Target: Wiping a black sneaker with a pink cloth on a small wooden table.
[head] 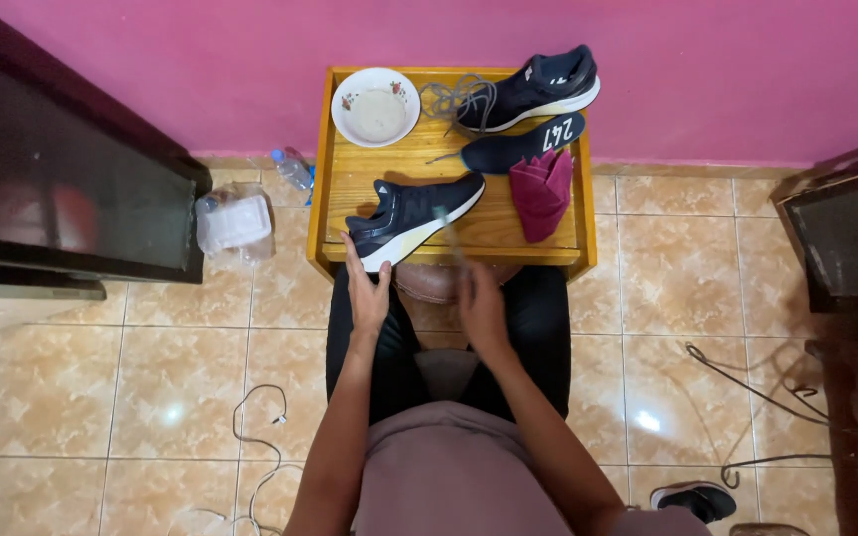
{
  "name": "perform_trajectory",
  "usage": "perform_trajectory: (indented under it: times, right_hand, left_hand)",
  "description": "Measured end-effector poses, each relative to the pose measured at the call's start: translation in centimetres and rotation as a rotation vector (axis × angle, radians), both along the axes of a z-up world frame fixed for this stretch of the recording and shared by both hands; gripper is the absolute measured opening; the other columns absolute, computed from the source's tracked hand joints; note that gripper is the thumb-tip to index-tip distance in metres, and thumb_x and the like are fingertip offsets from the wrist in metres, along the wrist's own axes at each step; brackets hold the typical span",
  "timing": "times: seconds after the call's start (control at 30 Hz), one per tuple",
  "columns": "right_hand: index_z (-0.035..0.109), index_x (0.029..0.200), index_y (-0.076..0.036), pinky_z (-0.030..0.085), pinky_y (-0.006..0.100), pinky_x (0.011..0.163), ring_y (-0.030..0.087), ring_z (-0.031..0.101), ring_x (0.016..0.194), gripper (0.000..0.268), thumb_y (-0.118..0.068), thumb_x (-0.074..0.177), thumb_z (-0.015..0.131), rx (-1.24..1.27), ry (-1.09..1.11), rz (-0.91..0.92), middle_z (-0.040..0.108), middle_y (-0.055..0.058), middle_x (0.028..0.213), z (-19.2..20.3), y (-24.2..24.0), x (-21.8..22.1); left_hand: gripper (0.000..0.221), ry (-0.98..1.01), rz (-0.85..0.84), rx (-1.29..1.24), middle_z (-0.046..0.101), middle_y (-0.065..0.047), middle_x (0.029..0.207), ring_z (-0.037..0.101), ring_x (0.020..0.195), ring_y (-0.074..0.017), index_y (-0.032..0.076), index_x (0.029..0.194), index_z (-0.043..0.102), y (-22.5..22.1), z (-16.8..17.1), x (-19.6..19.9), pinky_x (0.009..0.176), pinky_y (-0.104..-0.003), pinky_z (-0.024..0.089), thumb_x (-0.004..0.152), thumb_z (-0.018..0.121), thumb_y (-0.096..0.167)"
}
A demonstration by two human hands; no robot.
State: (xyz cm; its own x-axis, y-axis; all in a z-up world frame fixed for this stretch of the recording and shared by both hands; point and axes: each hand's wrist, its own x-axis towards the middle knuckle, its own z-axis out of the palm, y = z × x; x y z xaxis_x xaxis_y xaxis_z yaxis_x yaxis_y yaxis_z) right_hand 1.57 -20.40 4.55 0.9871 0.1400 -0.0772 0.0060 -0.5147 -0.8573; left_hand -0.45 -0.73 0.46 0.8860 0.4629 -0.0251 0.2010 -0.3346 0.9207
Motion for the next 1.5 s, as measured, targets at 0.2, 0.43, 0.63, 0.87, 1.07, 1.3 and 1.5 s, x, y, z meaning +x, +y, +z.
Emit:
perform_trajectory:
  times: [0.2, 0.43, 0.63, 0.87, 1.07, 1.3, 1.5]
  right_hand:
    - [0.060, 0.122, 0.000, 0.049, 0.056, 0.106, 0.038, 0.062, 0.120, 0.018, -0.005, 0.108, 0.050, -0.031, -0.124, 0.052, 0.065, 0.021, 0.119, 4.2, 0.7, 0.0]
    - [0.055, 0.112, 0.000, 0.042, 0.053, 0.113, 0.037, 0.055, 0.129, 0.010, 0.001, 0.109, 0.046, 0.019, -0.185, -0.031, 0.060, 0.023, 0.131, -0.2, -1.1, 2.4]
    - [0.061, 0.118, -0.005, 0.047, 0.050, 0.109, 0.035, 0.061, 0.119, 0.017, -0.012, 0.109, 0.048, -0.040, -0.141, 0.115, 0.065, 0.019, 0.113, -0.9, -1.4, 2.5]
    - [0.063, 0.126, -0.006, 0.049, 0.048, 0.105, 0.034, 0.064, 0.115, 0.024, -0.014, 0.109, 0.048, -0.058, -0.112, 0.150, 0.067, 0.017, 0.113, -3.0, -0.7, 1.2]
    - [0.061, 0.126, -0.004, 0.048, 0.044, 0.105, 0.028, 0.064, 0.114, 0.024, -0.012, 0.110, 0.045, -0.091, -0.115, 0.031, 0.067, 0.015, 0.118, 2.1, -2.0, 2.1]
    - [0.062, 0.130, -0.005, 0.053, 0.045, 0.102, 0.030, 0.065, 0.115, 0.025, -0.016, 0.111, 0.051, -0.154, -0.057, -0.046, 0.068, 0.016, 0.119, -5.3, -7.0, 4.6]
    - [0.069, 0.128, -0.010, 0.056, 0.049, 0.096, 0.037, 0.067, 0.116, 0.027, -0.017, 0.104, 0.058, -0.106, 0.065, -0.017, 0.073, 0.018, 0.119, 1.2, -4.0, 1.8]
  left_hand:
    - [0.088, 0.005, -0.021, -0.016, 0.018, -0.030, 0.163, 0.026, 0.145, -0.0543, 0.024, 0.165, -0.003, 0.0, 1.1, -0.2, 0.114, -0.065, 0.031, 0.102, 0.055, 0.044]
    - [0.090, 0.020, -0.021, -0.023, 0.016, -0.032, 0.163, 0.024, 0.145, -0.0550, 0.021, 0.165, -0.002, -0.1, 1.9, -0.4, 0.114, -0.067, 0.029, 0.101, 0.058, 0.041]
    - [0.088, 0.005, 0.004, -0.071, 0.015, -0.030, 0.164, 0.020, 0.148, -0.0518, 0.024, 0.165, -0.002, -0.1, 2.2, -0.2, 0.117, -0.064, 0.026, 0.102, 0.057, 0.041]
    - [0.088, 0.000, 0.002, -0.055, 0.019, -0.027, 0.165, 0.022, 0.149, -0.0488, 0.024, 0.165, 0.003, -0.2, 2.2, 0.1, 0.120, -0.062, 0.025, 0.100, 0.060, 0.037]
    - [0.092, -0.011, -0.020, -0.013, 0.022, -0.024, 0.164, 0.026, 0.149, -0.0466, 0.023, 0.165, 0.007, 0.3, -0.1, 0.1, 0.119, -0.059, 0.028, 0.095, 0.065, 0.036]
    - [0.089, -0.158, -0.061, 0.232, 0.039, -0.022, 0.142, 0.041, 0.134, -0.0453, 0.016, 0.164, 0.014, 1.6, -8.1, 0.3, 0.108, -0.059, 0.038, 0.091, 0.063, 0.027]
    - [0.085, -0.257, -0.085, 0.337, 0.039, -0.020, 0.137, 0.042, 0.127, -0.0424, 0.009, 0.164, 0.015, 2.0, -7.7, 0.6, 0.105, -0.058, 0.037, 0.091, 0.058, 0.022]
